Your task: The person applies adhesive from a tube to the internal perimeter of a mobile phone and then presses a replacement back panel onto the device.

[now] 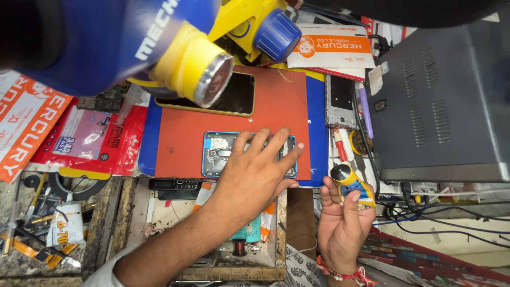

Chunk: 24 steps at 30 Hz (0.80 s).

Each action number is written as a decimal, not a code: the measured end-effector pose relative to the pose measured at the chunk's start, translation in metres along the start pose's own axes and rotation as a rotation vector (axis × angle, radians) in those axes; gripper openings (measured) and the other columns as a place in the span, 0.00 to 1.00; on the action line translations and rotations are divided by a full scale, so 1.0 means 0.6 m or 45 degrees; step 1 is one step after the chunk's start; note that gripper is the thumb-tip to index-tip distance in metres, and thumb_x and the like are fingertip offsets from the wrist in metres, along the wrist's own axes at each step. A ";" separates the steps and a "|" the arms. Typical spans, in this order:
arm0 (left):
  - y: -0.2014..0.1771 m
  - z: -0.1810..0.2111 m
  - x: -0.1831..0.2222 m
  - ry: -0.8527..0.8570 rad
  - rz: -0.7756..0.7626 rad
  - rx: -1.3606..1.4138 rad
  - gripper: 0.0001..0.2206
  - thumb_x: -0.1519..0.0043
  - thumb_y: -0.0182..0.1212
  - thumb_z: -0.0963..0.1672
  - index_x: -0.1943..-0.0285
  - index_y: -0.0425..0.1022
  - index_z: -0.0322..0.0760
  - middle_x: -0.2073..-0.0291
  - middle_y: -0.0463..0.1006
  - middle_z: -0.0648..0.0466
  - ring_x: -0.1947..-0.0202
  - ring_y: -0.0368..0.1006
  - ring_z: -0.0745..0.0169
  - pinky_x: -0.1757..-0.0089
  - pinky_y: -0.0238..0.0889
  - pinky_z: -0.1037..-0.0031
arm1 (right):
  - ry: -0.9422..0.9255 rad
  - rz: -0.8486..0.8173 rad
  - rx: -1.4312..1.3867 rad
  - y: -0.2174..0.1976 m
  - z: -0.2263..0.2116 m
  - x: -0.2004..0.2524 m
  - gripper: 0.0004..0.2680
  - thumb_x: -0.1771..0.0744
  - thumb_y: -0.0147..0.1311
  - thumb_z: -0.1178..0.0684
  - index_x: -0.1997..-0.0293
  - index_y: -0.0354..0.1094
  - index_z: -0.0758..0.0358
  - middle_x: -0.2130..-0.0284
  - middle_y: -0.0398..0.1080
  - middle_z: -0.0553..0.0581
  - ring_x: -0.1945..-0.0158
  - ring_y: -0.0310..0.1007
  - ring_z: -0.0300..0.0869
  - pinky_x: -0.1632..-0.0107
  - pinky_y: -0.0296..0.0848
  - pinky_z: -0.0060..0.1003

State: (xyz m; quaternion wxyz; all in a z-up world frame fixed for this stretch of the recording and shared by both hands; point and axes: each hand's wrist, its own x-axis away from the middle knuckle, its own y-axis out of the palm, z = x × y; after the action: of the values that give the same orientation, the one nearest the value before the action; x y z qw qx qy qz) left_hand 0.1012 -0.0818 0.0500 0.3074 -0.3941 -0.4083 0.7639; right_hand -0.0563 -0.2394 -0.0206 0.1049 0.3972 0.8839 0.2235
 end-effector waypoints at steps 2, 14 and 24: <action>-0.017 -0.010 0.022 -0.031 0.053 0.016 0.34 0.48 0.72 0.53 0.34 0.71 0.38 0.38 0.68 0.47 0.40 0.62 0.46 0.42 0.53 0.52 | -0.031 -0.010 0.018 0.000 0.000 0.003 0.14 0.26 0.49 0.52 0.35 0.58 0.67 0.45 0.71 0.63 0.45 0.76 0.50 0.42 0.74 0.43; -0.097 -0.111 0.104 -0.227 0.058 0.085 0.37 0.54 0.75 0.57 0.39 0.74 0.35 0.35 0.64 0.42 0.35 0.56 0.42 0.39 0.49 0.51 | -0.119 -0.265 0.050 0.028 0.002 0.009 0.24 0.26 0.52 0.40 0.27 0.53 0.71 0.39 0.67 0.66 0.42 0.75 0.52 0.39 0.75 0.45; -0.045 -0.044 0.012 -0.068 -0.122 -0.048 0.41 0.55 0.69 0.63 0.48 0.75 0.26 0.40 0.65 0.45 0.39 0.59 0.47 0.38 0.50 0.54 | -0.163 -0.190 0.092 0.012 -0.003 0.018 0.23 0.26 0.53 0.42 0.28 0.53 0.70 0.42 0.68 0.65 0.42 0.74 0.51 0.36 0.74 0.45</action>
State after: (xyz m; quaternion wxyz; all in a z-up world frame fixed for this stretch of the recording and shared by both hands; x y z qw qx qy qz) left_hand 0.1239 -0.0532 0.0614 0.3249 -0.3593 -0.4492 0.7507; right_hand -0.0595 -0.2278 -0.0154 0.1630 0.3471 0.9101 0.1572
